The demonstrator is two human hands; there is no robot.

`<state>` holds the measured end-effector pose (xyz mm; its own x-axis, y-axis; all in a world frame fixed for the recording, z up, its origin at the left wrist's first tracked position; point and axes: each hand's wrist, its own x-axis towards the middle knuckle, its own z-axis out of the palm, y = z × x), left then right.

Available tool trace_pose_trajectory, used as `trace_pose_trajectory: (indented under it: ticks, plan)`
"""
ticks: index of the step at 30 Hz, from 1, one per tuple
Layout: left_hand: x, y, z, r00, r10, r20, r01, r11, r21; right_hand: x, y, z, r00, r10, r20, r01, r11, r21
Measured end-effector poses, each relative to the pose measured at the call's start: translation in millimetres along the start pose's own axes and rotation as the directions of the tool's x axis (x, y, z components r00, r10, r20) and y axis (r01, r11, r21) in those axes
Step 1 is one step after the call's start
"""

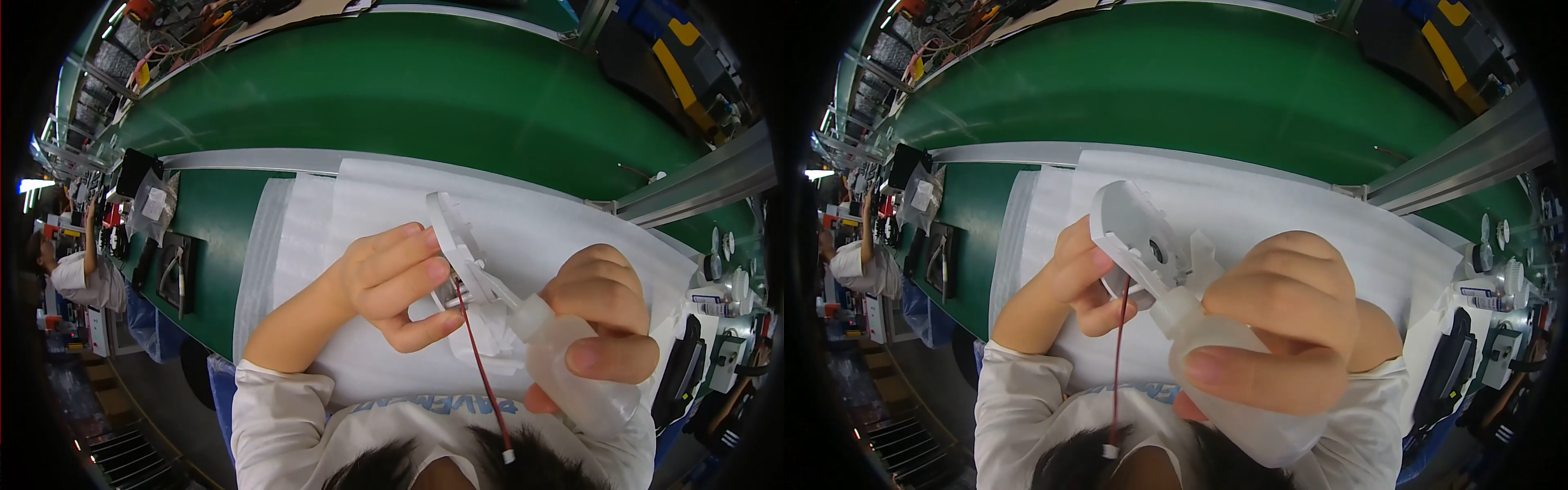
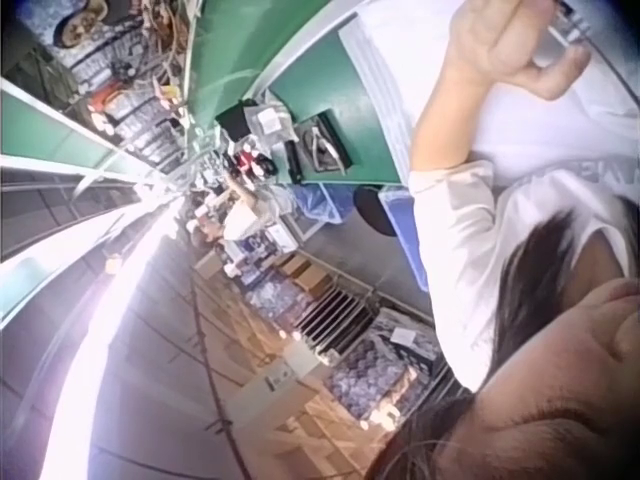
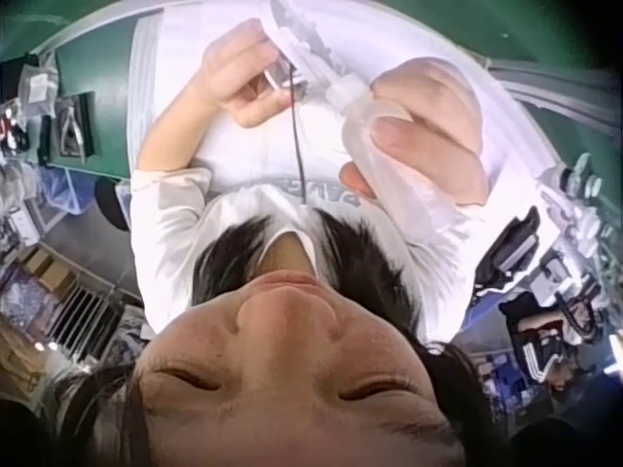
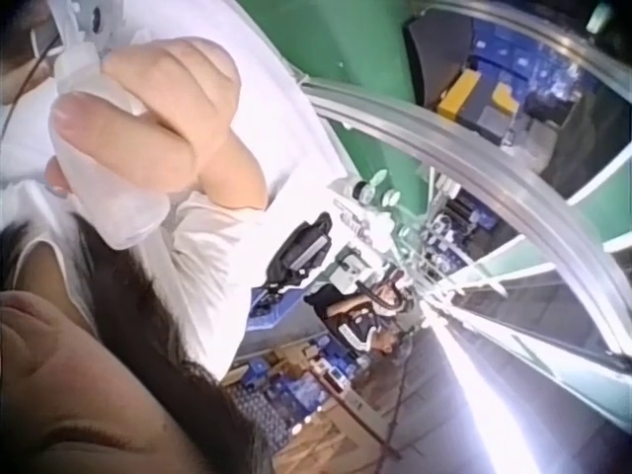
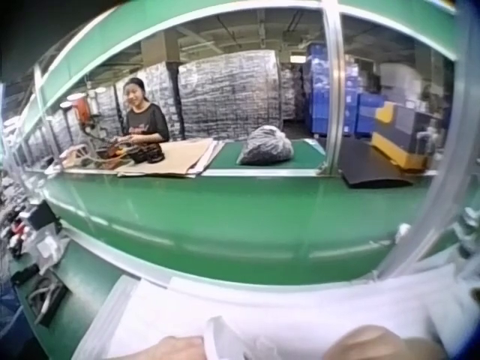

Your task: Apply glue from a squeeze bottle to plastic electronic parts at an assembly station.

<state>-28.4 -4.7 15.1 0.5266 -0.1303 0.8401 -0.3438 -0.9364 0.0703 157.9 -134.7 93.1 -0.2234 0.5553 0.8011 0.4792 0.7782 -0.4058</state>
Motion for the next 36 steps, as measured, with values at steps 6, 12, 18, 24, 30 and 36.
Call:
trace_pose_trajectory:
  ticks: [6, 12, 18, 24, 30, 36]
  plan:
    - [5, 1, 0, 0.999, 0.011, -0.039, -0.010, 0.999, 0.034, 0, -2, 1, 1.000, 0.003, -0.001, -0.003, 1.000, -0.031]
    - [5, 2, 0, 0.999, -0.026, -0.028, 0.026, 1.000, 0.013, 0, -4, 0, 1.000, -0.013, 0.011, 0.014, 0.998, -0.061]
    - [6, 2, 0, 0.999, -0.037, -0.039, 0.038, 0.999, 0.002, -1, -6, -1, 1.000, -0.023, 0.004, 0.024, 0.997, -0.073]
    - [11, 5, 6, 0.975, -0.156, -0.155, 0.136, 0.982, -0.135, -3, -3, 1, 0.996, -0.093, -0.013, 0.091, 0.990, -0.108]
    - [17, 6, 1, 0.949, -0.252, -0.188, 0.180, 0.926, -0.331, -5, 0, 4, 0.984, -0.172, -0.036, 0.165, 0.977, -0.137]
    - [13, -5, 1, 0.953, 0.038, -0.301, 0.028, 0.977, 0.211, -5, -3, 11, 0.971, -0.181, -0.154, 0.162, 0.979, -0.125]
